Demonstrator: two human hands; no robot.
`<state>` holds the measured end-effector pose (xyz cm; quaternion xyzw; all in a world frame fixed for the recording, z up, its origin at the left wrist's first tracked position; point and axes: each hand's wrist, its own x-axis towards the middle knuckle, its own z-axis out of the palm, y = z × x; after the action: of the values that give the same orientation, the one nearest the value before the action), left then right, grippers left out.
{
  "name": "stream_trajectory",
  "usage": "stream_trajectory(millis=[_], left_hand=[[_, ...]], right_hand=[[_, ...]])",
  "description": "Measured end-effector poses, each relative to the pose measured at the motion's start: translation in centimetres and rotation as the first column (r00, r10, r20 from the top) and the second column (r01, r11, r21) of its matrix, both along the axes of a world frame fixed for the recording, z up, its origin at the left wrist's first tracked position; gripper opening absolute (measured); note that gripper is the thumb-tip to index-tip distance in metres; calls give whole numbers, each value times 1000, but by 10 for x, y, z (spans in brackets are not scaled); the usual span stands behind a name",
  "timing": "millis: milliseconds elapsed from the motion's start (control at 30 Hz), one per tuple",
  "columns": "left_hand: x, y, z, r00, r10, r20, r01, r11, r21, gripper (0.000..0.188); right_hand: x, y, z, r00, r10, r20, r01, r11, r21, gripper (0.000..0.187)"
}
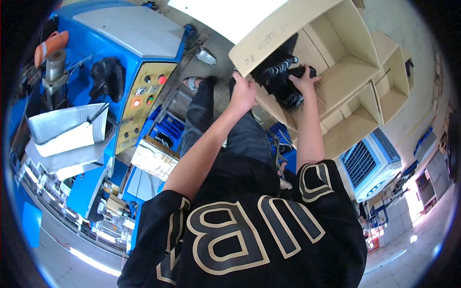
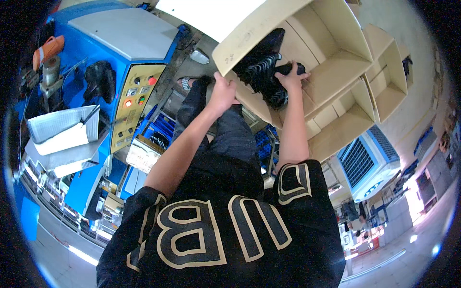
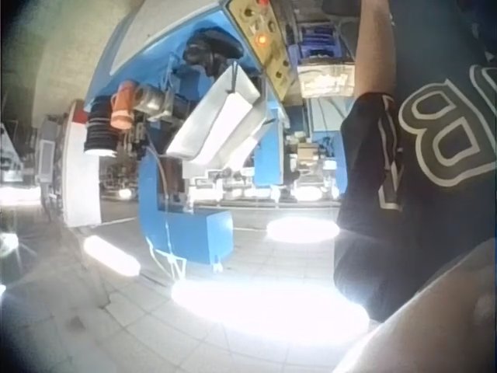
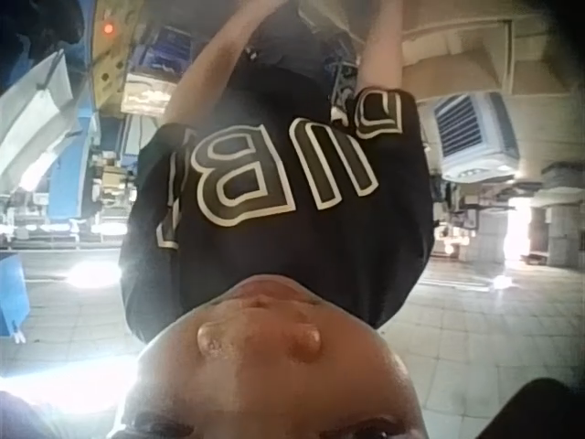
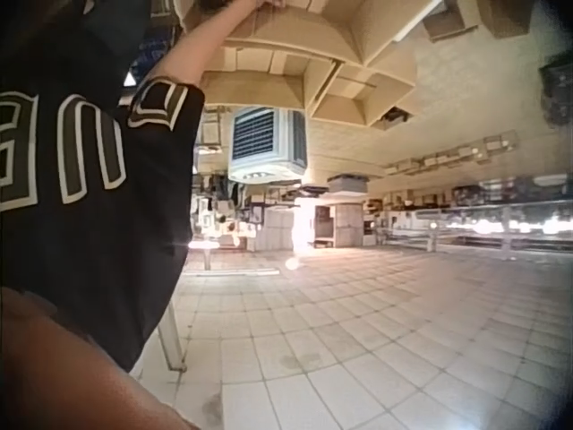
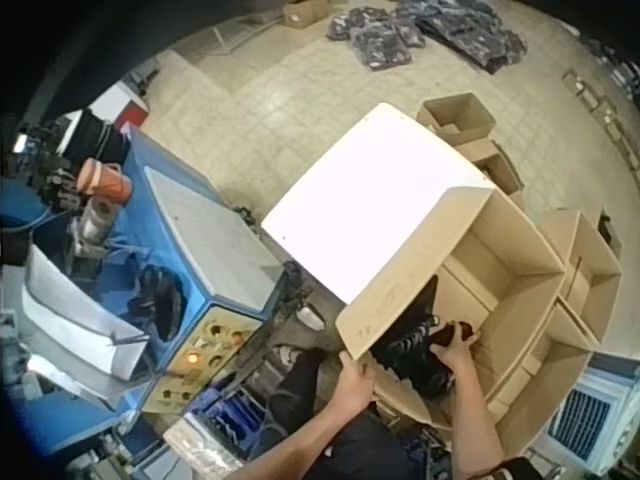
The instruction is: Using a heat-pressing machine to shape shoe upper components and organizing finished parts.
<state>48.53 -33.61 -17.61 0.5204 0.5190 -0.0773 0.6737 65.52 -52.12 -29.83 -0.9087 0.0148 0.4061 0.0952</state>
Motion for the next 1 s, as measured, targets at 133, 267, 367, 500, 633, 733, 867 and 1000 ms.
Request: stream_trajectory(millis=[133,267,367,500,633,733,867,1000], left_hand=[[3,-1,-6,1000,-22,21,22,1000,12,28],[-2,4,-8,999,-36,18,36,999,-15,30],[-14,13,5,995,100,-24,-103,967,-235,56],[-19,20,21,998,26,59,-2,926,-378,86],[-100,54,31,991,124,59,-100,947,-305,68],[-179,76,39,946,305,109,-289,947,-144,47],[-263,95,40,947,318,45,-318,948,-11,40],[-322,97,61,940,338,42,-341,938,70,34]], right_hand=[[16,-11,-4,980,-84,178,59,988,139,84],[18,17,2,994,85,69,-86,996,7,87],[3,36,14,991,137,4,-137,990,-39,95],[33,-16,-2,970,245,-1,-245,969,-41,112],[42,26,62,955,-283,84,248,922,296,71],[25,85,140,687,-312,656,92,933,348,31],[-46,243,199,770,-296,566,-363,526,769,16],[-188,395,197,726,426,540,-669,258,697,35]])
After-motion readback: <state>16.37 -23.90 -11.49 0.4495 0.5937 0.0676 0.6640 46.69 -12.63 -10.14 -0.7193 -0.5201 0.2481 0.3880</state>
